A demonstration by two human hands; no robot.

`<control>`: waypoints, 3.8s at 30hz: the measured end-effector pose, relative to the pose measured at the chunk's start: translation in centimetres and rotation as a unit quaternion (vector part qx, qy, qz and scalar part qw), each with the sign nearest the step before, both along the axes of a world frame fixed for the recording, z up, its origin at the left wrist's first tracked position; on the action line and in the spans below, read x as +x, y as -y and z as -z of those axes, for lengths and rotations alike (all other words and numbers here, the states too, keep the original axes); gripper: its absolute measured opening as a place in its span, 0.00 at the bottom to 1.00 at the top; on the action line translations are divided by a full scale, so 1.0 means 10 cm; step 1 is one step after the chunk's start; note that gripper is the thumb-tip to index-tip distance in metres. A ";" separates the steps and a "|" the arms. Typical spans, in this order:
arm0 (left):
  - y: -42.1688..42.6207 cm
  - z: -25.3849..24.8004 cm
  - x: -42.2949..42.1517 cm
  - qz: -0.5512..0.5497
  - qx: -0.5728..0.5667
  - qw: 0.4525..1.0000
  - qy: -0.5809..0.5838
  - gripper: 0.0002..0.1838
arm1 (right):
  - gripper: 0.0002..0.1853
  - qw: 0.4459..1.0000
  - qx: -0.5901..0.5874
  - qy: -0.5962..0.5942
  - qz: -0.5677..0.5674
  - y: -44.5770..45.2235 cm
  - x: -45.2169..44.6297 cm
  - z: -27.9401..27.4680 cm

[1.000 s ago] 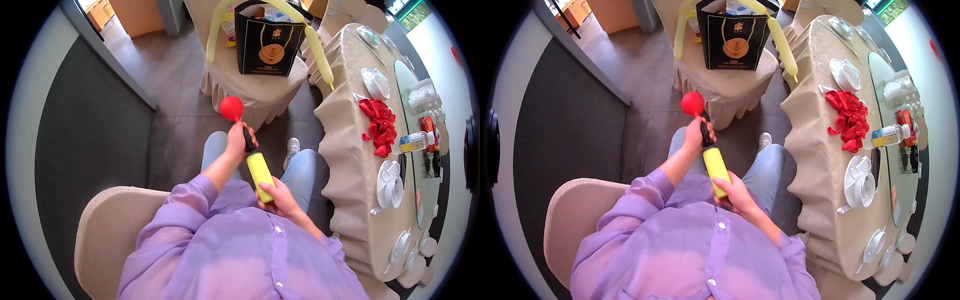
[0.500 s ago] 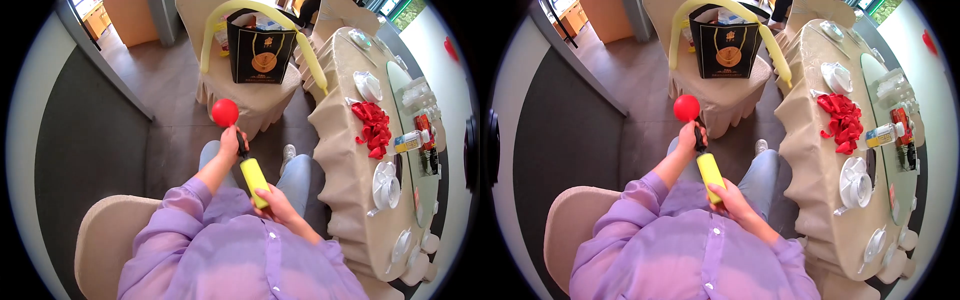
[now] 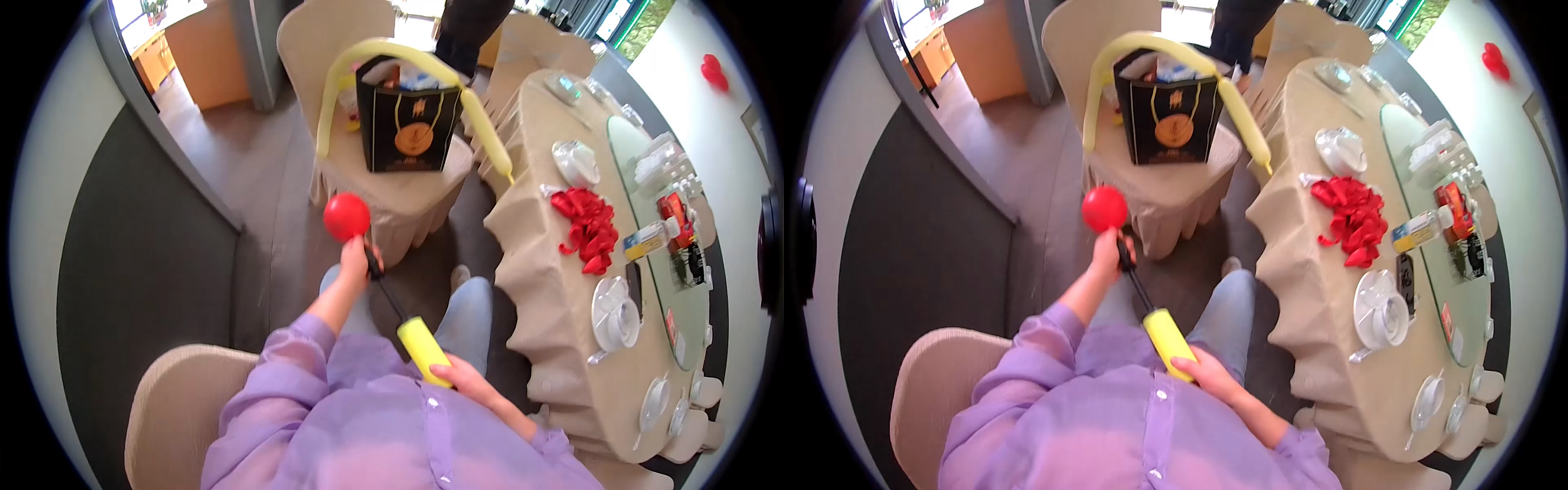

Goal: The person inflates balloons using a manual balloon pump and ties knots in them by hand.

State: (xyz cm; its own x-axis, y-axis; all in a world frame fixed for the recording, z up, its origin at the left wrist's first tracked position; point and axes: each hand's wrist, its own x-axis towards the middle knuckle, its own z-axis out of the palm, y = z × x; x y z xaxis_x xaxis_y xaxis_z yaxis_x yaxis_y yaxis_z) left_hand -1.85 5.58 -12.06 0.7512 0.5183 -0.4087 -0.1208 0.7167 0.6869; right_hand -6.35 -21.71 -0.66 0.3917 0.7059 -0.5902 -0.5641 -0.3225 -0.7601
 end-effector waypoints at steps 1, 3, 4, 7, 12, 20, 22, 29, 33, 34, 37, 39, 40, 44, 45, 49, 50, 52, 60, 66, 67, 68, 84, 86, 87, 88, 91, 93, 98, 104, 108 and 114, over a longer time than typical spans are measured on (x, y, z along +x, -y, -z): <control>0.08 0.08 -0.01 -0.021 -0.040 0.999 -0.022 0.12 | 0.19 0.998 -0.017 -0.056 0.018 0.02 0.02 -0.04; 0.24 0.11 -0.01 -0.056 -0.065 0.996 -0.038 0.10 | 0.18 0.993 -0.009 -0.120 0.006 -0.09 0.16 0.08; 0.30 0.12 0.02 -0.044 -0.061 0.997 -0.017 0.10 | 0.17 0.995 -0.019 -0.097 0.012 -0.22 0.22 0.10; 0.25 -0.16 0.09 -0.001 -0.016 1.000 -0.001 0.09 | 0.16 0.998 -0.004 -0.040 0.046 -0.63 0.21 0.18; -0.02 -0.19 0.08 -0.026 0.015 0.999 -0.011 0.08 | 0.16 0.997 0.013 -0.070 0.003 -0.12 0.03 -0.10; 0.29 -0.33 0.18 0.028 0.028 0.998 0.038 0.09 | 0.14 0.999 0.020 -0.022 0.035 -0.51 0.24 0.00; 0.14 -0.39 0.16 0.016 0.035 0.998 0.043 0.08 | 0.14 0.998 0.007 -0.058 0.039 -0.28 0.04 -0.15; 0.52 -0.19 0.20 0.045 -0.017 0.998 0.034 0.09 | 0.15 0.997 -0.001 -0.072 0.042 -0.25 0.15 0.02; 0.36 -0.19 0.16 0.045 0.022 0.999 -0.019 0.08 | 0.15 0.995 0.005 -0.075 0.070 -0.24 0.06 -0.08; 0.30 -0.12 0.16 0.045 0.031 0.998 -0.034 0.07 | 0.15 0.994 -0.005 -0.069 0.079 -0.10 -0.03 -0.15; 0.37 0.06 0.13 0.052 0.000 0.998 -0.039 0.06 | 0.15 0.997 -0.017 -0.024 0.075 0.18 -0.08 -0.10; 0.59 0.08 0.09 0.028 -0.100 0.994 -0.045 0.07 | 0.16 0.998 -0.020 0.008 0.066 0.17 -0.01 0.01; 0.69 0.06 0.07 0.028 -0.115 0.992 -0.043 0.08 | 0.16 0.997 -0.022 -0.045 0.054 0.06 0.11 0.10; 0.62 -0.07 0.13 0.062 -0.016 0.997 -0.039 0.08 | 0.18 0.996 -0.008 -0.057 0.075 -0.28 0.12 0.23; 0.54 -0.04 0.16 0.063 -0.016 0.997 -0.046 0.08 | 0.18 0.995 -0.009 -0.063 0.076 -0.24 0.08 0.17; 0.47 0.16 0.27 0.030 -0.033 0.998 -0.038 0.08 | 0.18 0.993 -0.040 -0.088 0.073 0.14 -0.04 -0.19; 0.56 0.20 0.25 0.027 -0.060 0.997 -0.051 0.08 | 0.18 0.989 -0.058 -0.087 0.104 0.16 -0.07 -0.19; 0.72 0.25 0.18 0.036 -0.097 0.992 -0.075 0.07 | 0.16 0.988 -0.073 -0.111 0.079 0.16 0.05 -0.10; 0.62 0.21 0.19 0.047 -0.040 0.995 -0.081 0.08 | 0.15 0.987 -0.047 -0.116 0.104 0.04 -0.05 -0.17; 0.93 0.27 0.09 0.006 -0.121 0.989 -0.088 0.07 | 0.16 0.980 -0.081 -0.127 0.127 0.18 0.12 0.04; 0.92 0.19 0.08 0.018 -0.097 0.992 -0.085 0.07 | 0.16 0.984 -0.066 -0.124 0.112 0.06 0.20 0.17; 0.87 0.09 0.05 0.027 -0.082 0.993 -0.075 0.06 | 0.17 0.986 -0.062 -0.111 0.109 -0.08 0.15 0.22; 0.54 -0.15 0.12 0.034 0.027 0.999 -0.024 0.07 | 0.16 0.985 -0.030 -0.102 0.135 0.06 -0.21 -0.30; 0.64 -0.08 0.20 0.031 -0.031 0.999 -0.020 0.06 | 0.17 0.981 -0.048 -0.121 0.142 0.35 -0.30 -0.38; 0.74 -0.06 0.18 0.034 -0.031 0.998 -0.039 0.07 | 0.17 0.981 -0.046 -0.122 0.142 0.40 -0.26 -0.35; 0.82 -0.04 0.19 0.016 -0.060 0.997 -0.045 0.07 | 0.16 0.982 -0.026 -0.134 0.129 0.35 -0.19 -0.30; 0.96 -0.10 0.20 0.026 -0.070 0.997 0.018 0.08 | 0.14 0.988 -0.027 -0.051 0.144 0.00 0.05 0.15; 0.80 -0.21 0.18 0.041 -0.007 0.999 0.029 0.07 | 0.15 0.988 -0.035 -0.050 0.142 -0.13 -0.03 0.04; 0.65 -0.09 0.26 0.050 0.012 0.998 -0.030 0.07 | 0.16 0.985 -0.064 -0.084 0.134 0.30 -0.29 -0.49; 0.96 -0.17 0.14 0.033 -0.031 0.999 0.009 0.07 | 0.16 0.987 0.026 -0.078 0.136 0.05 0.02 0.14; 0.66 -0.24 0.14 0.045 0.032 0.998 -0.026 0.10 | 0.17 0.982 -0.029 -0.102 0.155 0.17 -0.33 -0.39; 0.94 -0.19 0.14 0.045 -0.035 0.998 -0.006 0.07 | 0.18 0.991 -0.023 -0.015 0.131 0.01 -0.13 0.05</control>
State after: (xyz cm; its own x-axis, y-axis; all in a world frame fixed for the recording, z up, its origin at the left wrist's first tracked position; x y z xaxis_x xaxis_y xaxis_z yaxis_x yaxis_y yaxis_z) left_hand -0.41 -3.82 -10.13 0.7880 0.4193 -0.4509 -0.0468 0.7709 0.6352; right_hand -7.60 -21.82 -1.21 0.5400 0.5544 -0.6333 -0.6547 -0.1962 -0.7300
